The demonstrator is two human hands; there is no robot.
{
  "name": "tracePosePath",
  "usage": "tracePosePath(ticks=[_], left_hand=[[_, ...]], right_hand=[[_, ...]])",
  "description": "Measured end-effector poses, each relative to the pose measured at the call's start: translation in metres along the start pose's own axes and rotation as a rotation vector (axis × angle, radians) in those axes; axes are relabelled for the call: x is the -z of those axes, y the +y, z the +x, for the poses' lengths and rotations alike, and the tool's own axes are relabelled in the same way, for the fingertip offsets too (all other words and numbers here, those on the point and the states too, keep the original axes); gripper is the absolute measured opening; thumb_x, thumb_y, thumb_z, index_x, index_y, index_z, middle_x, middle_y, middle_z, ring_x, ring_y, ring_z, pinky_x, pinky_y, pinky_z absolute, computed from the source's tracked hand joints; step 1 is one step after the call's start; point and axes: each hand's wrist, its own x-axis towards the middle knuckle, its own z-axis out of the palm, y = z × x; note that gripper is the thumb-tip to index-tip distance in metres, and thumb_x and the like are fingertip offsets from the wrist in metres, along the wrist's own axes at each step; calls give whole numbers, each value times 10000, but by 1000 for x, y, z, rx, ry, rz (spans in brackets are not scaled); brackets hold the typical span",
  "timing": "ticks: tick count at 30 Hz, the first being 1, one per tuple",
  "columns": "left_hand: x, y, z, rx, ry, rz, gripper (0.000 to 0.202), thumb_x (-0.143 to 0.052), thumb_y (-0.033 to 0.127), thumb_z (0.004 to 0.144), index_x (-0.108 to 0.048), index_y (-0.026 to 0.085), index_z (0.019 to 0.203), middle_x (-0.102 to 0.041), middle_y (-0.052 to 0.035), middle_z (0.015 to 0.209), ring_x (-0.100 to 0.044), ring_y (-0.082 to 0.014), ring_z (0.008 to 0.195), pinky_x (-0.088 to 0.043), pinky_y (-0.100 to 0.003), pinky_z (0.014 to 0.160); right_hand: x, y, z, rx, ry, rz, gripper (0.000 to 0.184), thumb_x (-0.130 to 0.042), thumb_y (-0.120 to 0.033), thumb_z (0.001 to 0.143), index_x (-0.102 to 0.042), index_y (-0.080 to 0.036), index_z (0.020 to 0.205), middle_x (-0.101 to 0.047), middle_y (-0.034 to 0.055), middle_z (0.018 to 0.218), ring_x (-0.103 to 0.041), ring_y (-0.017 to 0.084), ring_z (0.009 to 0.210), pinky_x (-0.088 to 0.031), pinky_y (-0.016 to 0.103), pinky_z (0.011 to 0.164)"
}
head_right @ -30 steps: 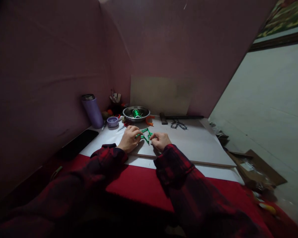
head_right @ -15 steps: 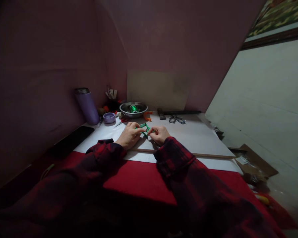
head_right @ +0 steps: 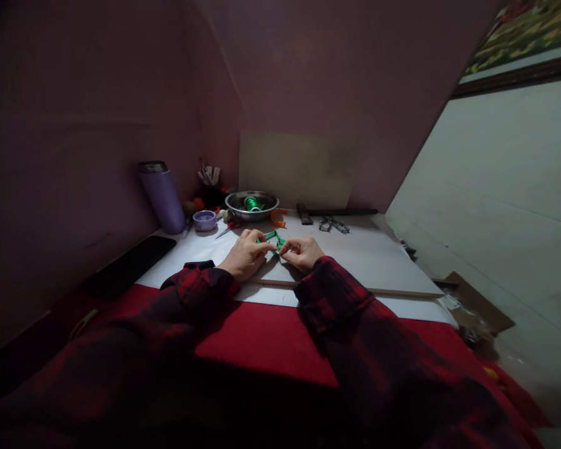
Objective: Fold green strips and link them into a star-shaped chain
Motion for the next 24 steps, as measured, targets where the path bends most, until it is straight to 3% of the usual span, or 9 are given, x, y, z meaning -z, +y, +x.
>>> tracePosePath(ticks=[12, 24], left_hand=[[-2, -2, -1, -11, 12, -34, 347, -510, 123, 770, -700, 306, 995, -540, -62, 970, -436, -207, 942, -436, -392, 865], [3, 1, -1, -13, 22, -54, 344, -517, 113, 767, -724, 314, 954, -550, -61, 942, -444, -201, 912, -442, -381, 842]], right_hand=[[5, -6, -2, 15, 0, -140, 209, -581, -342, 670, -636, -141, 674, -392, -74, 388, -276, 49, 385, -203, 210, 415], [-1, -6, -1, 22, 151, -311, 163, -580, -282, 676, -672, -147, 683, -559, -6, 481, -457, 99, 463, -342, 225, 481]])
